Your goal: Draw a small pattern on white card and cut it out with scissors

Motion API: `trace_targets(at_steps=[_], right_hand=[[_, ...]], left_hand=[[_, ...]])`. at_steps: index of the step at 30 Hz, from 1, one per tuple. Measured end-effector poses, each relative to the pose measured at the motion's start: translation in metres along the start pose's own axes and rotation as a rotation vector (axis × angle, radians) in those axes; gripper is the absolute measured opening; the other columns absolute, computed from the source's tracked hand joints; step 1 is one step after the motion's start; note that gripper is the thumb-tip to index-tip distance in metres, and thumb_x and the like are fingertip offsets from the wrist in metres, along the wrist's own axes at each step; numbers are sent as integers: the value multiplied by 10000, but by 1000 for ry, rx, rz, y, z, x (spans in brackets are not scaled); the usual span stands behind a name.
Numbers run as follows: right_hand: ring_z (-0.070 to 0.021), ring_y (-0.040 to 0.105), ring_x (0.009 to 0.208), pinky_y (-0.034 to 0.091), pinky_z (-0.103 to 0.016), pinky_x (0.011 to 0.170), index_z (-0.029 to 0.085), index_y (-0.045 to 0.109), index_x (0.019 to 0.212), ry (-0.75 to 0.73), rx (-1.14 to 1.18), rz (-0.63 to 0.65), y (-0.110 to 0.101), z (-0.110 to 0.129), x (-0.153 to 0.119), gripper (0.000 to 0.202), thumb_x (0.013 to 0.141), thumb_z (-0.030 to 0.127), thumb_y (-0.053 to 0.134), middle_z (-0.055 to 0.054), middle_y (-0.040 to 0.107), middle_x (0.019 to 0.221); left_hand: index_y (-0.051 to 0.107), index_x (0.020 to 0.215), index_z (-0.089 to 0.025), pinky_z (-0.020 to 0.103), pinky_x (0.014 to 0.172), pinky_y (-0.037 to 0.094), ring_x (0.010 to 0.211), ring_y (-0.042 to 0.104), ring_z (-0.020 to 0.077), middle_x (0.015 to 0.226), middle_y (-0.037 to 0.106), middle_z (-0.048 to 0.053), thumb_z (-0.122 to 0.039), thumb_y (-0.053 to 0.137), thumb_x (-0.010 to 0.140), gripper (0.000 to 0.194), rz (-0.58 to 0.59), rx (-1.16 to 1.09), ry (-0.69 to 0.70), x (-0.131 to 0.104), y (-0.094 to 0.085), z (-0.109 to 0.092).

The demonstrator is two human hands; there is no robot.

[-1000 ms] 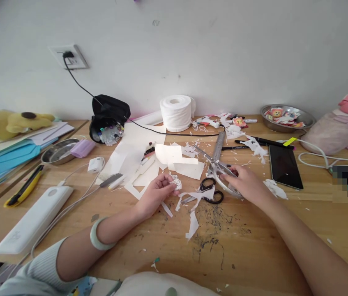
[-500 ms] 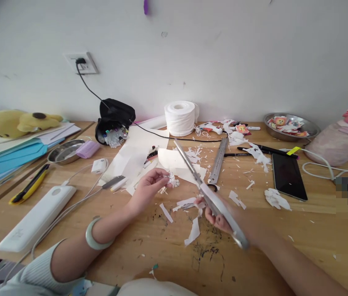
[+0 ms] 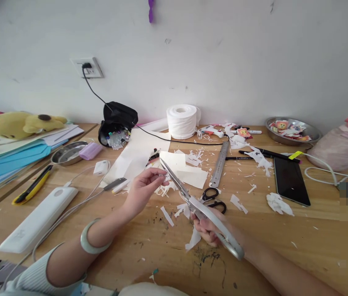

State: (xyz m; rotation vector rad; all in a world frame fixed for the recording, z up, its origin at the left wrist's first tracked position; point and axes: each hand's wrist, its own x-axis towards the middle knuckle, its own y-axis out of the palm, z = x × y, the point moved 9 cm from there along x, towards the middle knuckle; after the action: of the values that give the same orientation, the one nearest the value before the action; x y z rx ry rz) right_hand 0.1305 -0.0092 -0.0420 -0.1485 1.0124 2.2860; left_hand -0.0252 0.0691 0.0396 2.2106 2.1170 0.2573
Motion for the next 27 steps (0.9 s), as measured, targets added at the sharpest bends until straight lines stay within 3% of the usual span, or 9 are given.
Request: trace_targets(at_steps=[10,15,21,27], right_hand=[[8,159,403,74,-141,355,180,557,897,-61,33,-45,4,9,-5,465,639,527,729,78,373,597],[5,173,366,72,-140,332,200,551,894,6,63,89,7,0,0,484,589,511,763,97,348,555],[6,197,404,90,-138,353,180,558,917,-55,35,-26,5,7,-6,454,637,483,748,79,363,593],[13,186,341,95,-138,310,199,502,891,17,11,84,3,-3,3,493,597,499,762,110,342,546]], left_hand=[[652,817,-166,234,666,515,662,655,125,723,653,3,-277,674,722,148,-19,31,35,-2,-1,-10],[656,814,-160,237,644,509,641,649,122,731,651,7,-289,685,707,170,-28,31,18,-5,0,-11],[653,809,-156,231,631,501,634,641,119,704,643,4,-274,683,706,159,-26,40,15,-6,2,-11],[651,813,-154,224,629,498,626,634,111,693,643,-2,-279,679,709,166,-3,49,3,-7,5,-11]])
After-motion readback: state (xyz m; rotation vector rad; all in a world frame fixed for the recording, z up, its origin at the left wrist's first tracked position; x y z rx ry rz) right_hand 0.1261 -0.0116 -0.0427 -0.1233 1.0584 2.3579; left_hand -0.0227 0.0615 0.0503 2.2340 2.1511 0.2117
